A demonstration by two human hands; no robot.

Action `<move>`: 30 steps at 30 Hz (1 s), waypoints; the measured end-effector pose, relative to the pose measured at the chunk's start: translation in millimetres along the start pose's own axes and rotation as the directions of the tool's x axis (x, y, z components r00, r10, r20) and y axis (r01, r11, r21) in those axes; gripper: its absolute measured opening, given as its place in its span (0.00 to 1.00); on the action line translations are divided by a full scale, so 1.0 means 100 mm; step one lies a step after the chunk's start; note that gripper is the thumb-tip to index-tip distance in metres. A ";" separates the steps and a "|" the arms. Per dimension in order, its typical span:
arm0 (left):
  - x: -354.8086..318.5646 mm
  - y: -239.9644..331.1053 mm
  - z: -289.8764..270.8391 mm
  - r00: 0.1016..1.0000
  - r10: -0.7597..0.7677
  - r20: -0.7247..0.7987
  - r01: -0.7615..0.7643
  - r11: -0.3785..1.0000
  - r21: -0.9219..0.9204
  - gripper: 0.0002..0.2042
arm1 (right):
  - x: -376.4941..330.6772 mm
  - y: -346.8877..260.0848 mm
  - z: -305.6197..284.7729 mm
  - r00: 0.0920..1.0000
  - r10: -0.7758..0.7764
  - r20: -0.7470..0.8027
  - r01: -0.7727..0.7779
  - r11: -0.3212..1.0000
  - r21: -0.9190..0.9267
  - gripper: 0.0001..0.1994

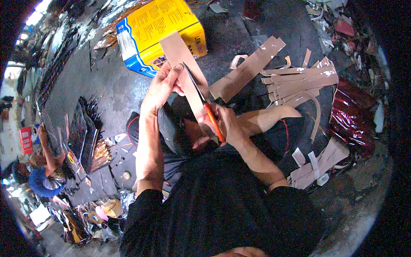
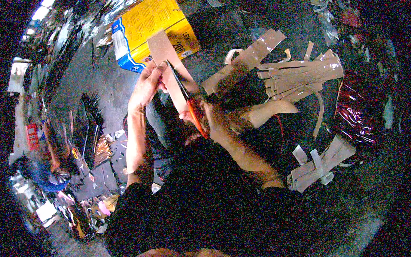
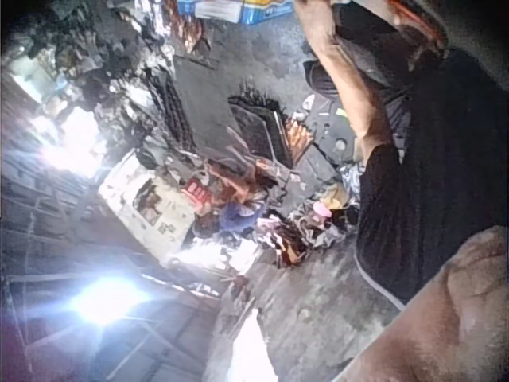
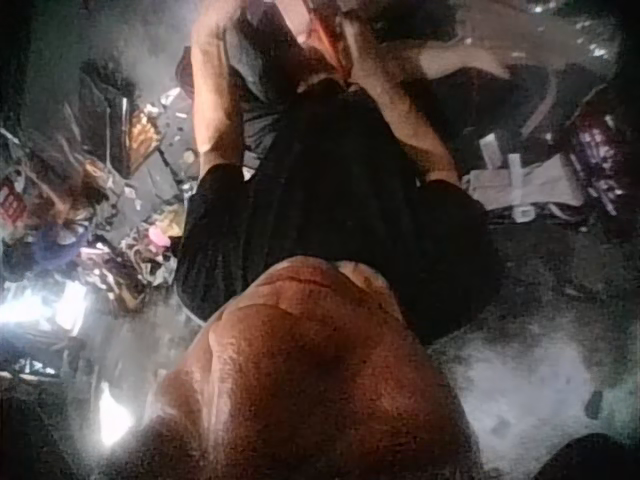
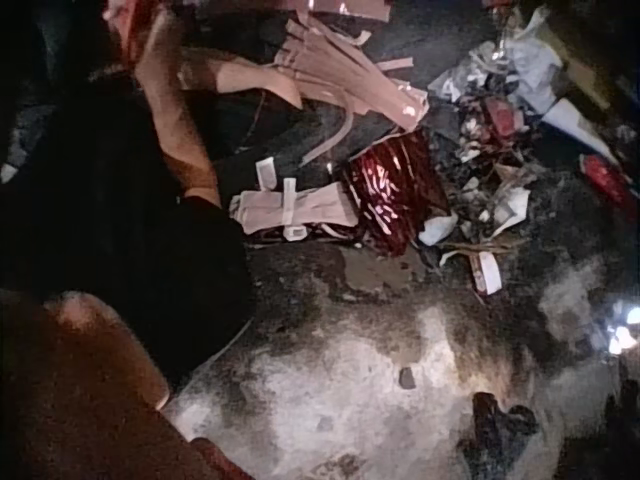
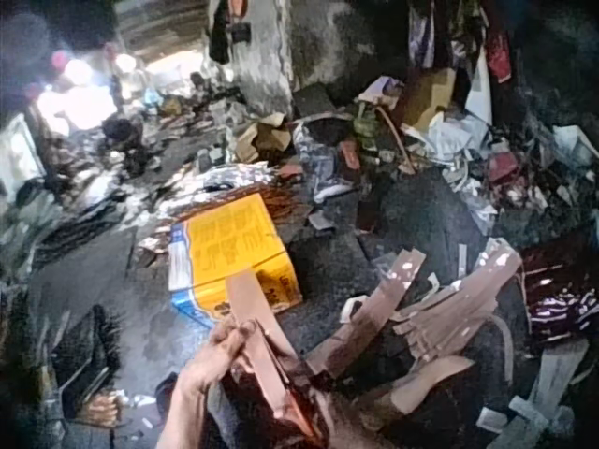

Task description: The person uses red-handled scissors to cut a long strip of light brown material into smaller pieces. The cut pieces are gathered and stacked on the floor beside a yellow box.

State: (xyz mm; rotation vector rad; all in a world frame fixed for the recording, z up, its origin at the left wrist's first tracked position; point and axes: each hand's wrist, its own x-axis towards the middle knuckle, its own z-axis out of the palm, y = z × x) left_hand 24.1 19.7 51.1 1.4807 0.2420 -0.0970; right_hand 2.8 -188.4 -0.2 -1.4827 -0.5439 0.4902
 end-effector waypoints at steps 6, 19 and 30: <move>-0.14 0.04 0.15 0.997 0.045 0.059 -0.048 0.997 0.063 0.10 | 0.09 -0.12 0.00 0.999 -0.011 -0.030 -0.003 0.896 -0.444 0.17; -0.22 0.28 0.25 0.991 0.130 -0.021 -0.128 0.986 0.105 0.10 | 0.14 -0.32 -0.03 0.996 0.032 0.078 -0.010 0.963 -0.269 0.16; -0.14 0.33 0.09 0.983 0.178 -0.049 -0.170 0.975 0.140 0.10 | 0.07 -0.32 -0.02 0.981 -0.170 0.097 0.193 0.926 -0.325 0.12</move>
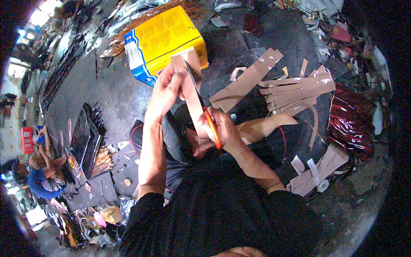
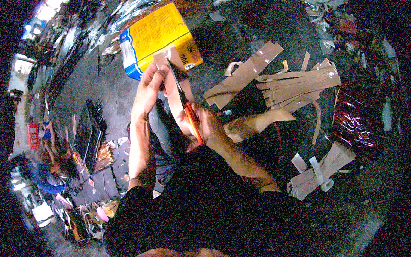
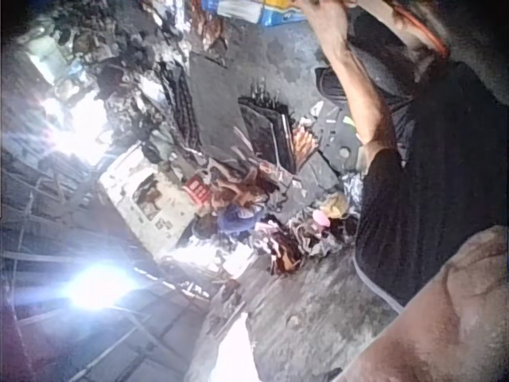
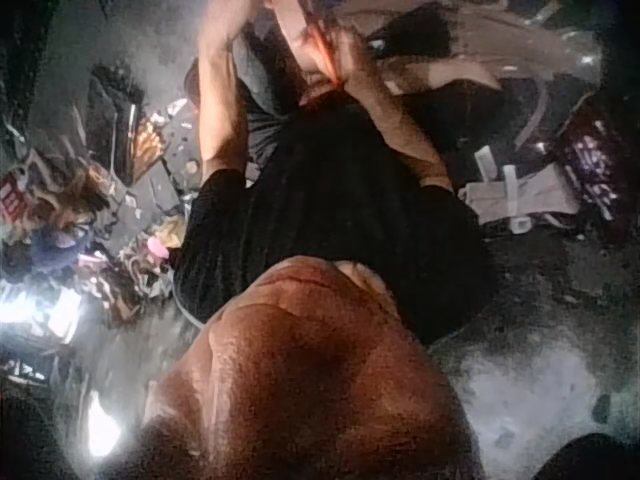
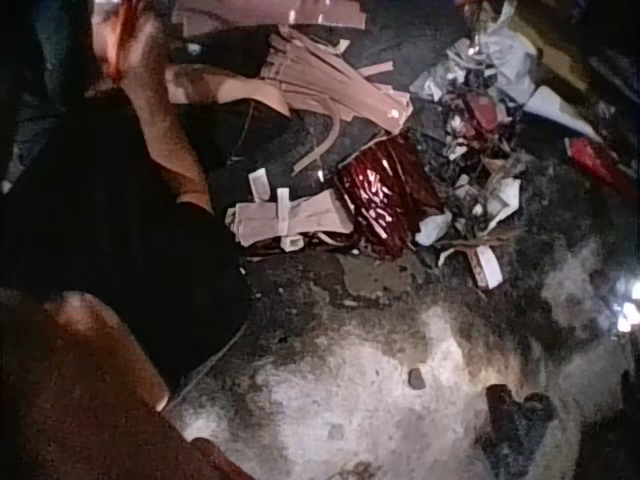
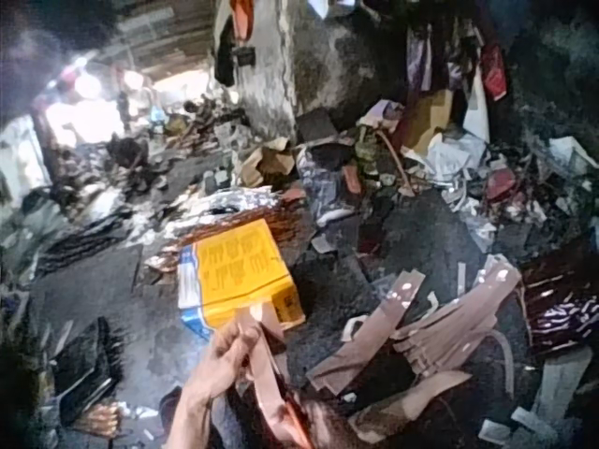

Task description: The person uses red-handled scissors to cut a long strip of light brown material into smaller pieces. The cut pieces are gathered and stacked on the floor beside a yellow box.

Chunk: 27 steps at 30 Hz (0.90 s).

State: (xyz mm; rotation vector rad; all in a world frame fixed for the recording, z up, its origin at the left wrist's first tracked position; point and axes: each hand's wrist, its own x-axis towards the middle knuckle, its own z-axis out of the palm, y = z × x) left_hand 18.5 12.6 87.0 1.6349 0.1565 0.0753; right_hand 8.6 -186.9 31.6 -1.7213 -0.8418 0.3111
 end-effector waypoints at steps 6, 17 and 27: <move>-0.02 -0.16 0.15 0.990 0.115 -0.079 -0.113 0.993 0.032 0.13 | 0.08 0.07 0.17 0.960 0.220 -0.171 -0.111 0.863 0.492 0.11; -0.11 -0.15 0.39 0.963 -0.036 -0.266 0.000 0.991 -0.134 0.11 | -0.12 -0.14 -0.11 0.972 0.145 -0.187 -0.149 0.989 -0.007 0.20; -0.14 0.38 1.23 0.944 0.197 -0.264 -0.237 0.963 -0.131 0.25 | -0.07 -0.06 -0.61 0.870 0.356 -0.342 0.005 0.686 0.728 0.13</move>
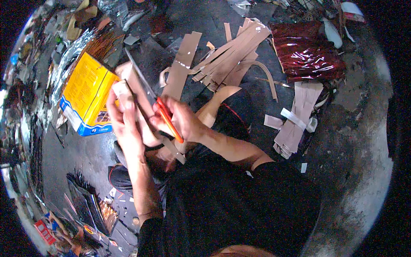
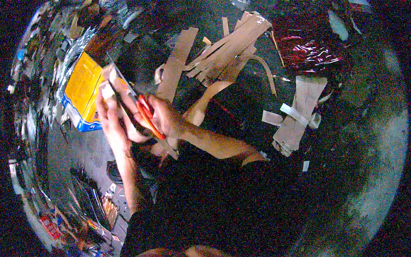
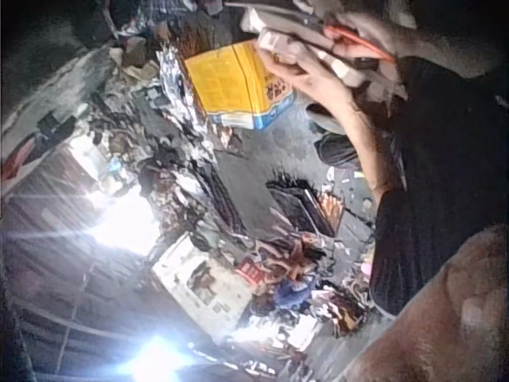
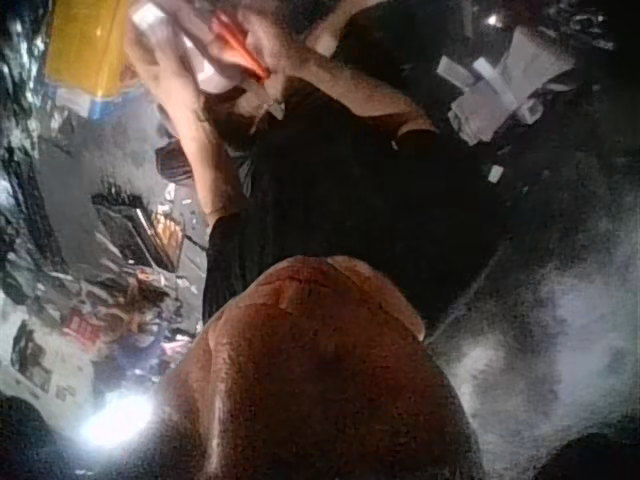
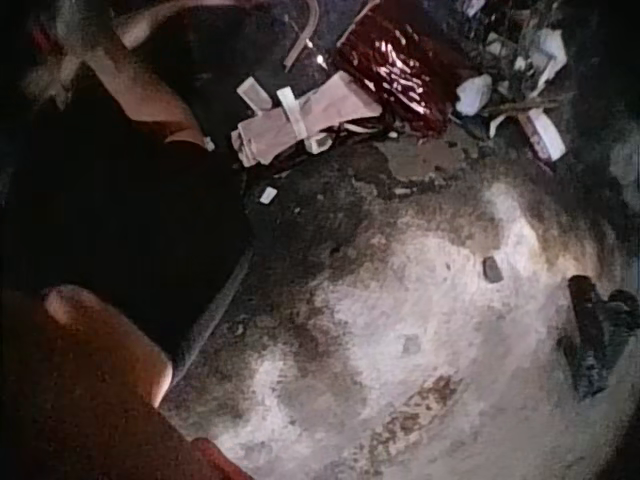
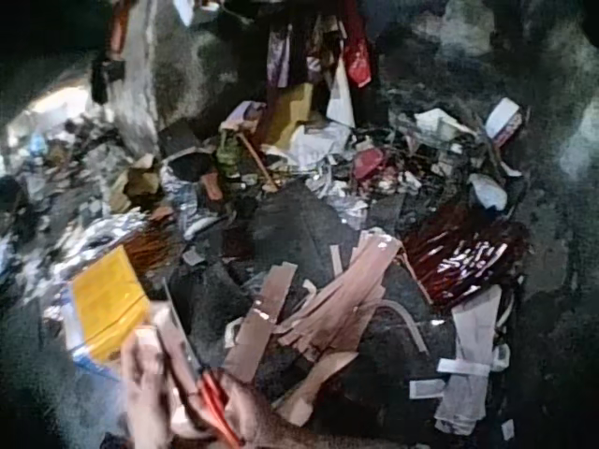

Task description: The person uses red-handled scissors to cut a long strip of light brown material into smaller pieces. The cut pieces are gathered and stacked on the floor beside a yellow box.

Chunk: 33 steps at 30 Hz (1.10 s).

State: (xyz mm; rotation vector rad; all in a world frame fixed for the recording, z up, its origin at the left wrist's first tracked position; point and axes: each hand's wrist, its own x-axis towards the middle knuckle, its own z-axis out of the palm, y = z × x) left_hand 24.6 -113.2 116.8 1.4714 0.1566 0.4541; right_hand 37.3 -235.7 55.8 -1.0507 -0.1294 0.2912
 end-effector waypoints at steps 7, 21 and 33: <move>-0.51 -0.88 0.23 0.522 -0.349 0.778 0.266 0.934 0.240 0.16 | 0.35 -1.24 -0.80 0.799 -0.542 -0.259 0.318 0.748 -0.583 0.12; 0.47 -0.84 0.92 0.752 -0.291 0.592 0.036 0.914 0.404 0.17 | 0.90 -1.84 -3.12 0.454 -0.674 -0.583 0.335 0.735 -0.589 0.10; 0.22 -0.71 1.24 0.512 -0.467 0.721 0.289 0.884 0.368 0.15 | 0.42 -0.73 -1.77 0.974 -0.074 -0.214 0.007 0.954 -0.300 0.14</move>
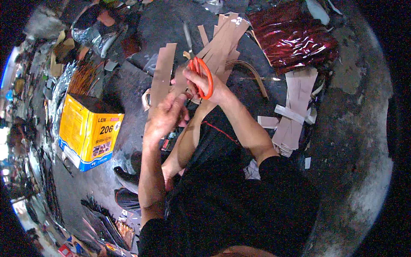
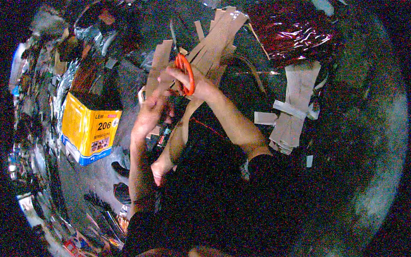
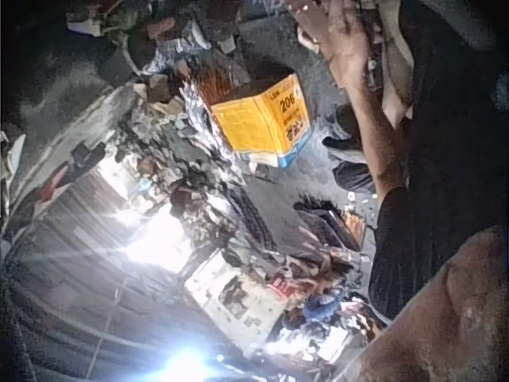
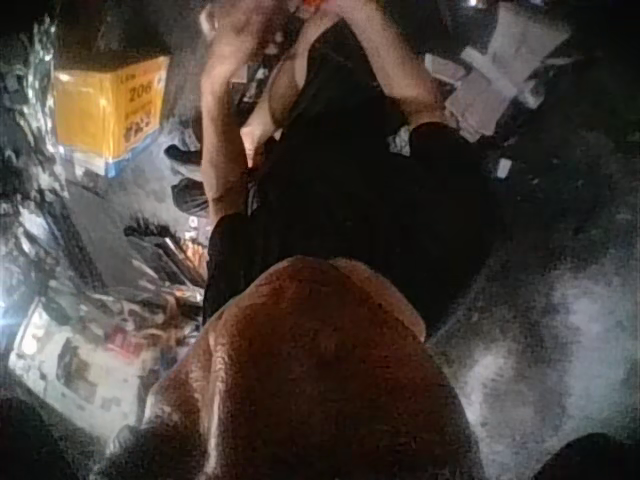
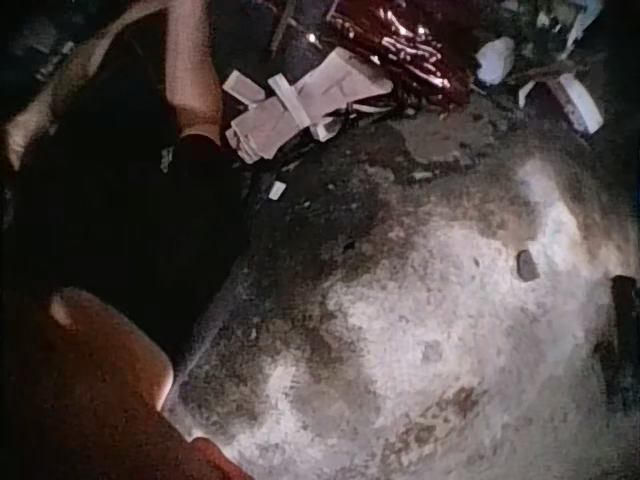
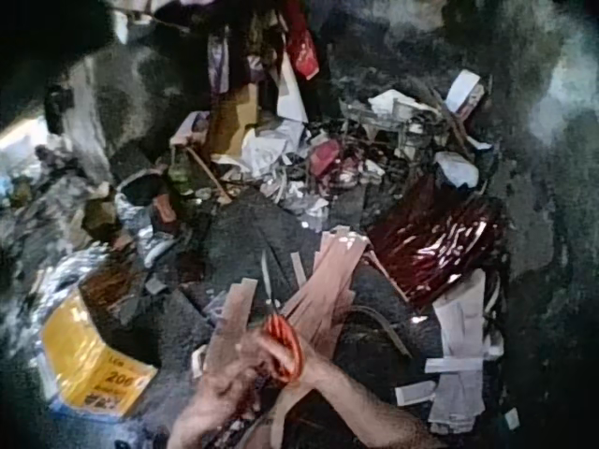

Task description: The person uses red-handled scissors to cut a long strip of light brown material into smaller pieces. The cut pieces are gathered and stacked on the floor beside a yellow box.

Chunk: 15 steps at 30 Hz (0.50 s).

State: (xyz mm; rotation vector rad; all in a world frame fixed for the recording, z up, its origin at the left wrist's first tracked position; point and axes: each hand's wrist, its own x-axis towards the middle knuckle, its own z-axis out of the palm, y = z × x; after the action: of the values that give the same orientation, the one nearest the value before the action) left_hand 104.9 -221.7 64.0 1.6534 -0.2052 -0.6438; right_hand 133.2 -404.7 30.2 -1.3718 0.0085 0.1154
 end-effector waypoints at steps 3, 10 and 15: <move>-0.07 -0.12 0.07 1.000 0.016 0.010 -0.016 0.999 -0.028 0.12 | 0.06 -0.25 0.04 0.960 -0.246 -0.130 0.218 0.955 -0.199 0.13; -0.22 -1.42 -0.46 0.900 0.397 -0.177 -0.244 0.799 0.550 0.10 | 0.87 -0.51 -1.19 0.776 -0.445 -0.446 0.275 0.876 -0.396 0.12; -0.03 -2.06 -0.51 0.772 0.255 -0.582 0.355 0.587 0.728 0.18 | 0.54 0.12 -1.23 0.799 -0.304 -0.518 0.053 0.895 -0.444 0.16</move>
State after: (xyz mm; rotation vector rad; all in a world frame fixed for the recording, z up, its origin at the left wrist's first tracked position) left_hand 83.2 -136.3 -129.0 2.7118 0.0872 0.0900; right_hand 192.9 -518.3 -9.4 -1.7787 0.3832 -0.5023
